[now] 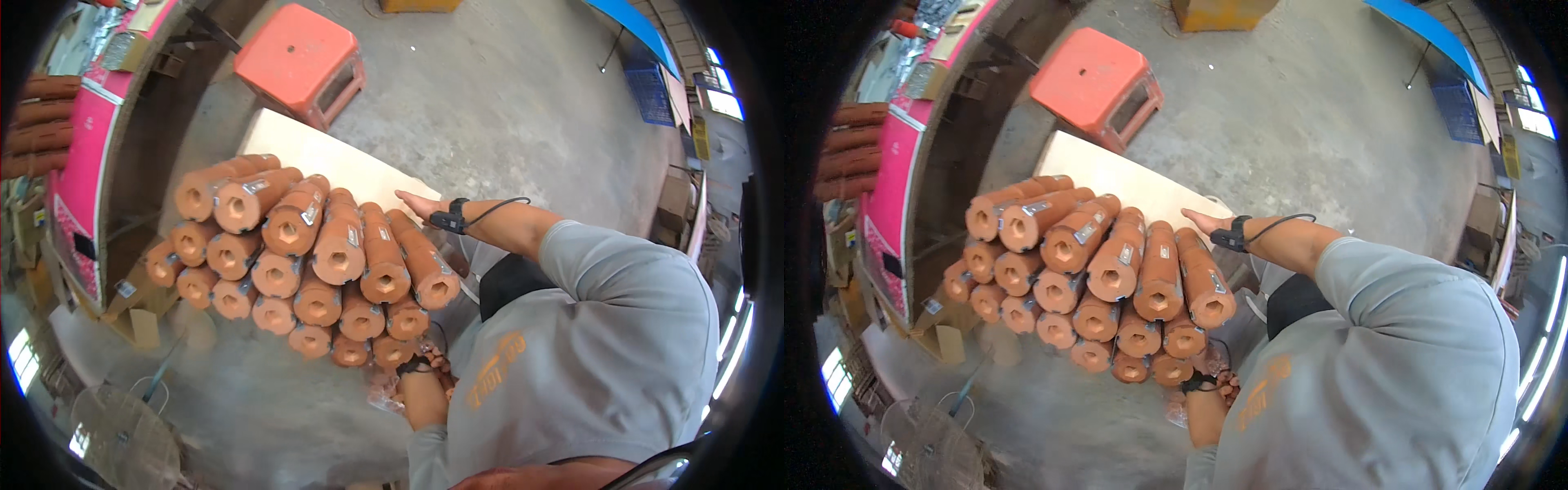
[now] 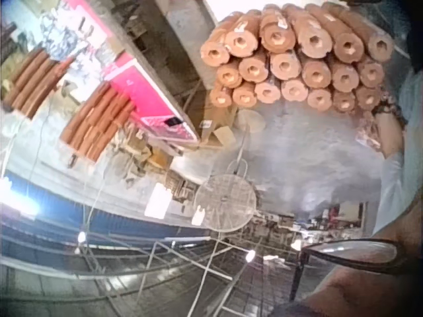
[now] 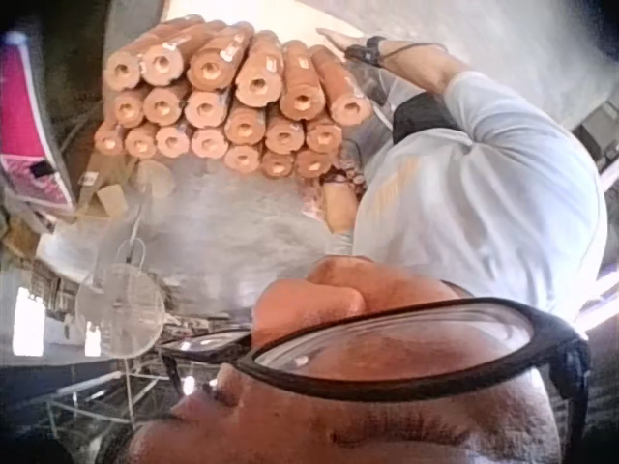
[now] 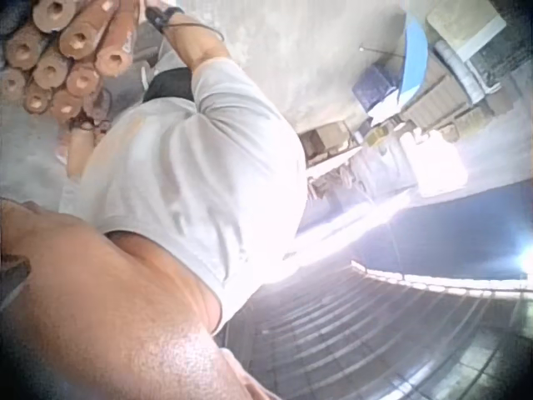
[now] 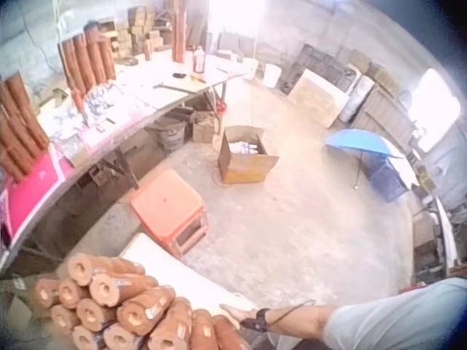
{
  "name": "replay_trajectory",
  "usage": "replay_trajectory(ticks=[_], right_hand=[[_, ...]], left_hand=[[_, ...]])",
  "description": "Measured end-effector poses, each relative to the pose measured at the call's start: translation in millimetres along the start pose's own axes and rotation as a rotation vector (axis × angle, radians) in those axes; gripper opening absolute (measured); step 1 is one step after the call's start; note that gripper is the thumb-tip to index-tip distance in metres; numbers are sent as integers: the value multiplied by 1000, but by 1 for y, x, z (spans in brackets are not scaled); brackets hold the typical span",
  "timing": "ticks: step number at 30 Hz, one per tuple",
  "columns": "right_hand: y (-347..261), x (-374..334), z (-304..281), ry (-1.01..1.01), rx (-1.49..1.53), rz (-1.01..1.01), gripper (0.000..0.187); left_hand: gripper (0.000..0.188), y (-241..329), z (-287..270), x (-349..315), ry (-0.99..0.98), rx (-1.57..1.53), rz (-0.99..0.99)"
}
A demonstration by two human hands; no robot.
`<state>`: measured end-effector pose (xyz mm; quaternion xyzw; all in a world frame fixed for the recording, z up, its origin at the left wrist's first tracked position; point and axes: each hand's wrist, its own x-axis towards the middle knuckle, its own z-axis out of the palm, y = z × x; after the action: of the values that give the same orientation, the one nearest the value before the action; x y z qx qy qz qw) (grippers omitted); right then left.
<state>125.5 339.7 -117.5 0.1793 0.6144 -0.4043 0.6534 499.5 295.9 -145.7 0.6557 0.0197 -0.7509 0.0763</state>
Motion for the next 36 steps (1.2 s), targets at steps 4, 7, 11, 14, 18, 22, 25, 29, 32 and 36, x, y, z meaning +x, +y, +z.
replay_trajectory(ticks=[4, 7, 11, 14, 18, 22, 25, 29, 32, 36], right_hand=[[47, 79, -76, -241, 103, -194, 77], [1, -23, -135, 151, -407, -260, 78], [-27, -98, -219, 218, -299, -219, 86], [-16, -150, -282, 418, -186, -259, 87], [10, -122, -366, 428, -77, -68, 79], [-14, -144, -377, 414, -158, 39, 77], [-70, -122, -399, 412, -405, -25, 71], [-164, -101, -438, 332, -698, -317, 67], [-210, -96, -467, 281, -749, -333, 64], [-281, -104, -500, 306, -683, -383, 59]], left_hand=[[71, -36, -3, -65, 50, -53, -26], [69, -50, -68, -65, 131, 120, -51], [60, -81, -80, -51, 55, 226, -203], [61, -86, -4, -66, 184, 561, -31], [60, -118, 50, -77, 86, 620, -121], [59, -144, 96, -67, 0, 801, -87], [58, -174, 139, -59, -41, 902, -53], [58, -199, 207, -52, -60, 1037, 13], [58, -201, 242, -57, -55, 1102, 80], [59, -179, 310, -41, -35, 1116, 149]])
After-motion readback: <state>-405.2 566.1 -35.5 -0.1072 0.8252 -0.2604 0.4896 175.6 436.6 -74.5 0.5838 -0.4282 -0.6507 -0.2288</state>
